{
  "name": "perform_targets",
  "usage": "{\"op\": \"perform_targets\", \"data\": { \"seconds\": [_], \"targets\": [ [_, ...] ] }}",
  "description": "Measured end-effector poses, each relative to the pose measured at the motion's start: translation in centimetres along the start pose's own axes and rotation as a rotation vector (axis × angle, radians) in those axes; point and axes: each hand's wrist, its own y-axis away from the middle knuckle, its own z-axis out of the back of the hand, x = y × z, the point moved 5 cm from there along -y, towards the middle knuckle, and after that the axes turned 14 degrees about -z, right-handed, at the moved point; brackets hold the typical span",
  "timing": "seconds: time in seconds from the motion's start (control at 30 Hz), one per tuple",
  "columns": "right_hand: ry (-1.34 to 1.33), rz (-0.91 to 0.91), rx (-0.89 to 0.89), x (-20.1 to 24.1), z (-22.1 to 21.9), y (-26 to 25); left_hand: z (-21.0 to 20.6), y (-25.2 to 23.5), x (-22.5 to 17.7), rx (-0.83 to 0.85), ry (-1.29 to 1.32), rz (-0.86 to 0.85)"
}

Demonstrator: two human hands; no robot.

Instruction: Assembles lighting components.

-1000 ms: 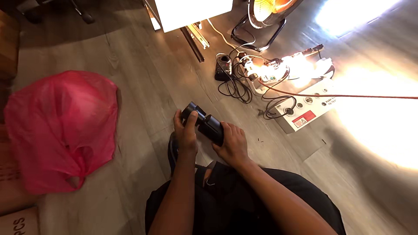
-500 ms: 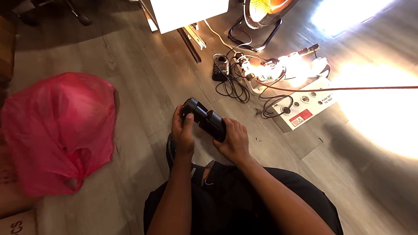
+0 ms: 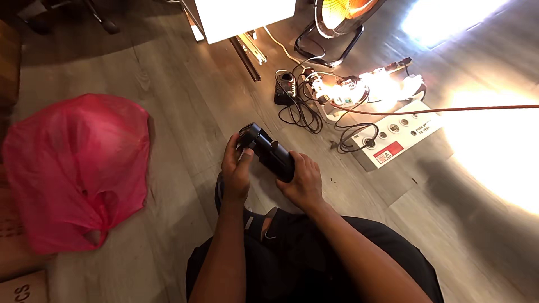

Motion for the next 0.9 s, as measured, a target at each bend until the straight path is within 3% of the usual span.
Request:
{"op": "perform_targets", "data": {
  "seconds": [0.33,0.9],
  "targets": [
    [0.066,0.11,-0.017,0.43,-0.5,0.56,0.47,0.17,-0.11,-0.194,-0.081,-0.048],
    [0.048,0.054,0.023,0.47,-0.67,0.62,-0.07,0.22,0.18,-0.194,-0.096,-0.05]
  ]
}}
